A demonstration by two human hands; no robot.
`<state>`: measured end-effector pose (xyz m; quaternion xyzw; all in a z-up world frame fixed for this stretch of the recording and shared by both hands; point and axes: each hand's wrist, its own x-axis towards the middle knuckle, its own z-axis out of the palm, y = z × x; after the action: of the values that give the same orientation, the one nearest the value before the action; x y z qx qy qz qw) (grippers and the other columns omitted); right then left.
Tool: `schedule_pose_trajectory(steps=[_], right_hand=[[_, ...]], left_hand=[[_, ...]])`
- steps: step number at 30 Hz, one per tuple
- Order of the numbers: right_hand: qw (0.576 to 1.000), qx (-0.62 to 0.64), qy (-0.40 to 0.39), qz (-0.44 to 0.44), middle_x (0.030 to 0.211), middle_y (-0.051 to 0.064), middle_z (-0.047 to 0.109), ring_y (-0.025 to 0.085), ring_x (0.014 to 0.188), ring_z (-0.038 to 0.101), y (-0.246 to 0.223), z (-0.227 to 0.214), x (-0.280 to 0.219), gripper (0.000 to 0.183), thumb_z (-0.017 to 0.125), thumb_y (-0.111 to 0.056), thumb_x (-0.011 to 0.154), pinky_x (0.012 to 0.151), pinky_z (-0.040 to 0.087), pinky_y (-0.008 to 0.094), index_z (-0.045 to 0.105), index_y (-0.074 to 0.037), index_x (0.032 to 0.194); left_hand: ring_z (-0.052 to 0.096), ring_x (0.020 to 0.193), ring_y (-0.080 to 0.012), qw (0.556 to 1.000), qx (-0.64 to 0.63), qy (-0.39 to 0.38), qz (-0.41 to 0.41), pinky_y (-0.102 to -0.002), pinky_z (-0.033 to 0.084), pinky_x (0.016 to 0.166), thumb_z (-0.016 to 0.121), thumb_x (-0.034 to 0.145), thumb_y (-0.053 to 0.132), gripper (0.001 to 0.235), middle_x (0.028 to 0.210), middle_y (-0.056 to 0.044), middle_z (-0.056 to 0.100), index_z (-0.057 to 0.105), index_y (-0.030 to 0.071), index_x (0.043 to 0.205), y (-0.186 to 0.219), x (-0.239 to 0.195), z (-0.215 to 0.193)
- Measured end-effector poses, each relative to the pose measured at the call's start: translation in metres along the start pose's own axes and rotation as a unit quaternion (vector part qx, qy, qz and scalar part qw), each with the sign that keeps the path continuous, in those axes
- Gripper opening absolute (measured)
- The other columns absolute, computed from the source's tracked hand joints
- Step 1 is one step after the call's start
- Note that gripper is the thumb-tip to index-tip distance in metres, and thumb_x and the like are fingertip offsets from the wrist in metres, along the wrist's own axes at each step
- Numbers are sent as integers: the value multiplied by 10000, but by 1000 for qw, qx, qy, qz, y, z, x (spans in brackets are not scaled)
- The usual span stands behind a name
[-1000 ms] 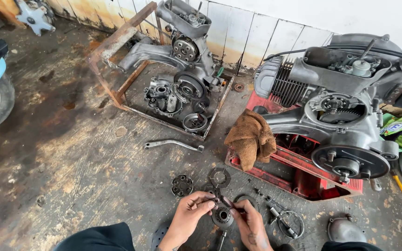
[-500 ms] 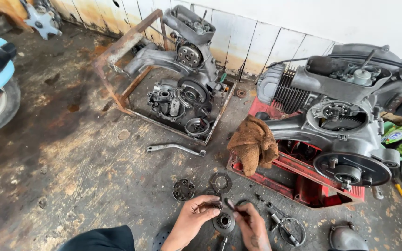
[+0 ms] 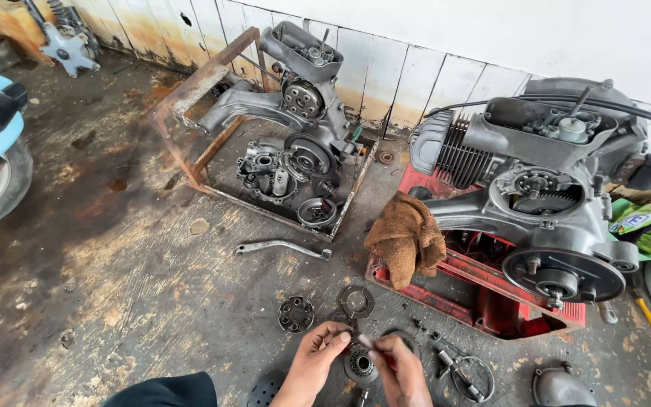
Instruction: Cleaning and inspecting motorcycle engine components using a brush and hands.
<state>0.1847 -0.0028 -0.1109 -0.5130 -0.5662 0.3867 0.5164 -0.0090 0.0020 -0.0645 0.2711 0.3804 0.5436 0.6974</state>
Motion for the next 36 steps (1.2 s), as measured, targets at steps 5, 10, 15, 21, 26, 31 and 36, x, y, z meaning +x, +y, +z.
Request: schedule_pose_trajectory(steps=[5,10,15,21,26,31,36], right_hand=[[959,147,48,236,940,184,716,235,847,641,-42,-7,13,128,622,64,880,733,502,323,631,87,1005],[993,-83,-63,-54,928,58,728,158,733,712,-45,-17,5,128,691,13,859,685,606,287,606,-41,938],[986,-73,-72,-128,1007,102,771,167,801,809,-79,-8,4,123,712,9,860,687,631,270,617,-24,931],[986,-65,-78,-133,1048,101,819,187,920,832,-59,-15,15,149,720,11,828,781,694,301,605,-31,912],[986,-116,-72,-94,933,51,801,105,636,701,-61,-16,14,142,717,-22,854,568,578,247,631,-49,964],[982,-98,-93,-134,1026,66,802,146,799,818,-86,-13,17,176,736,-7,842,680,638,261,598,-39,947],[994,-78,-68,-25,1014,48,789,129,814,755,-72,-17,19,123,708,-4,870,736,604,259,644,-28,973]], left_hand=[[620,792,-151,998,7,33,-50,-284,482,776,702,964,61,157,895,-127,711,724,-75,1039,3,3,-7],[653,773,-178,997,-10,41,-69,-300,514,772,721,941,7,114,831,-132,705,718,-75,1020,2,1,-8],[720,856,-249,993,-76,-3,-85,-370,586,849,659,970,18,100,914,-174,712,675,-66,1021,-5,1,-8],[692,819,-271,993,-65,36,-90,-385,570,816,677,933,-13,134,927,-188,697,659,-93,1040,4,4,-12],[695,868,-291,993,-37,43,-103,-382,567,830,619,907,-83,305,986,-233,698,633,-101,1212,34,-10,12],[720,965,-281,993,-57,10,-101,-385,564,946,632,852,-152,478,1105,-224,737,663,-108,1327,31,-11,11],[701,878,-167,996,38,-22,-74,-267,581,824,700,850,-143,495,1051,-205,776,654,-106,1342,20,-7,12]])
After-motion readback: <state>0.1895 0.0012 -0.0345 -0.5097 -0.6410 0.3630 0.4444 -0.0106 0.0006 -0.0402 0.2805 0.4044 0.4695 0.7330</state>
